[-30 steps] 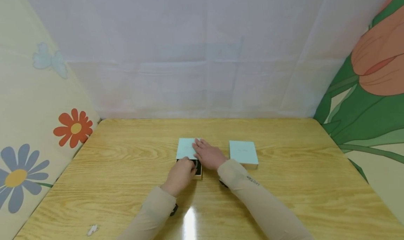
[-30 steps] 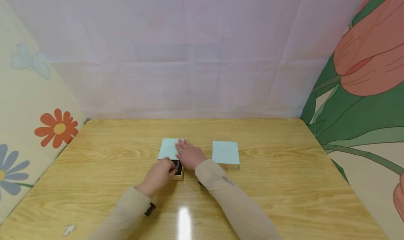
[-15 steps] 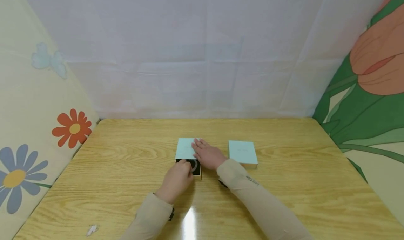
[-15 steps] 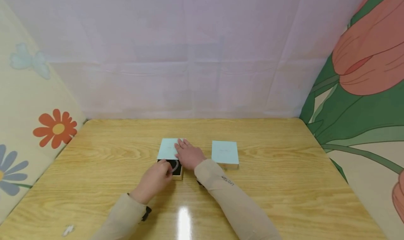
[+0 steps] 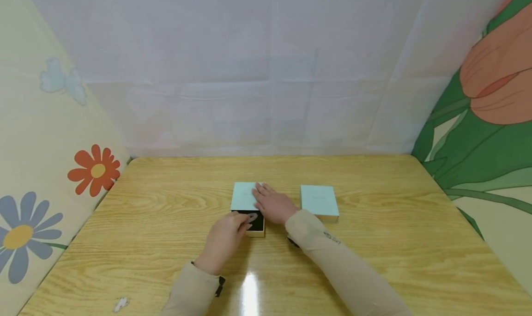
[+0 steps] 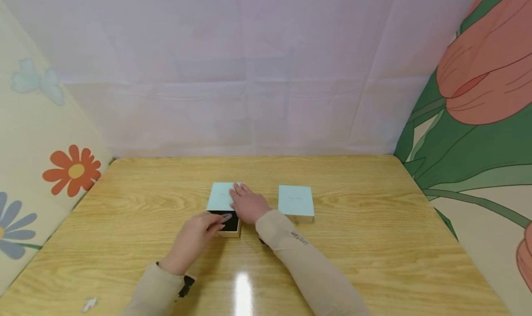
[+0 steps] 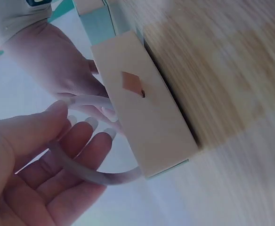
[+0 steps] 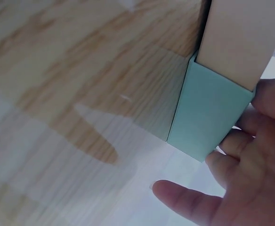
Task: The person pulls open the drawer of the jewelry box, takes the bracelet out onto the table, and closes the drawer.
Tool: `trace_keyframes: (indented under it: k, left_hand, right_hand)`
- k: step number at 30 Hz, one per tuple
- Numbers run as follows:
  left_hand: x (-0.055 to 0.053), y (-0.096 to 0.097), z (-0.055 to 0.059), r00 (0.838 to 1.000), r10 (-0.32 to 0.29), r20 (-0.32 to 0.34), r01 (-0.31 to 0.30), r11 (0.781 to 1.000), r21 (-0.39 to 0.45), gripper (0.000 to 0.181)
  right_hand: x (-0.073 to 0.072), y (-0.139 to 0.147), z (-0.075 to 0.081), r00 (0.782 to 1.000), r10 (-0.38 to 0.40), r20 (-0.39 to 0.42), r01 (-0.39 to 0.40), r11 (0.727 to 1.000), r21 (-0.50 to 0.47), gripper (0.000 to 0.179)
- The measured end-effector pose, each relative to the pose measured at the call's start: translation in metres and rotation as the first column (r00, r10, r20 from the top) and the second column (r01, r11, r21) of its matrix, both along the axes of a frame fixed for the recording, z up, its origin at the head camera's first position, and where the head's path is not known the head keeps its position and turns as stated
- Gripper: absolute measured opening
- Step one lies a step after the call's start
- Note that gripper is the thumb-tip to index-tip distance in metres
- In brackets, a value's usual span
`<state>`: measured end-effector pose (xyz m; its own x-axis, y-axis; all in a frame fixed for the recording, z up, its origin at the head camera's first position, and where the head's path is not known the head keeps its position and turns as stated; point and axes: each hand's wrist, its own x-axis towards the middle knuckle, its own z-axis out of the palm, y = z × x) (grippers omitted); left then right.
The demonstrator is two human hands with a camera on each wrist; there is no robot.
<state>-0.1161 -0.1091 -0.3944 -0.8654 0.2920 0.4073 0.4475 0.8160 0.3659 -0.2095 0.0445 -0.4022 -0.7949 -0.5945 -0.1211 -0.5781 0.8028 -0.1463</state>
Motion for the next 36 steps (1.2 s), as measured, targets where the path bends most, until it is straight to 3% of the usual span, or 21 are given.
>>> trace_keyframes:
  k: [13,36]
  left_hand:
    - [-0.001,-0.005,-0.002,0.994,0.023,-0.103,-0.014,0.997,0.082,0.01]
    - [-0.001,-0.012,-0.002,0.993,0.041,-0.115,-0.015,0.976,0.216,0.015]
  right_hand:
    - [-0.001,0.0,-0.002,1.0,-0.006,-0.001,0.006,1.0,-0.015,0.05]
    - [0.0,-0.001,0.0,1.0,-0.011,0.012,0.011,1.0,-0.015,0.05]
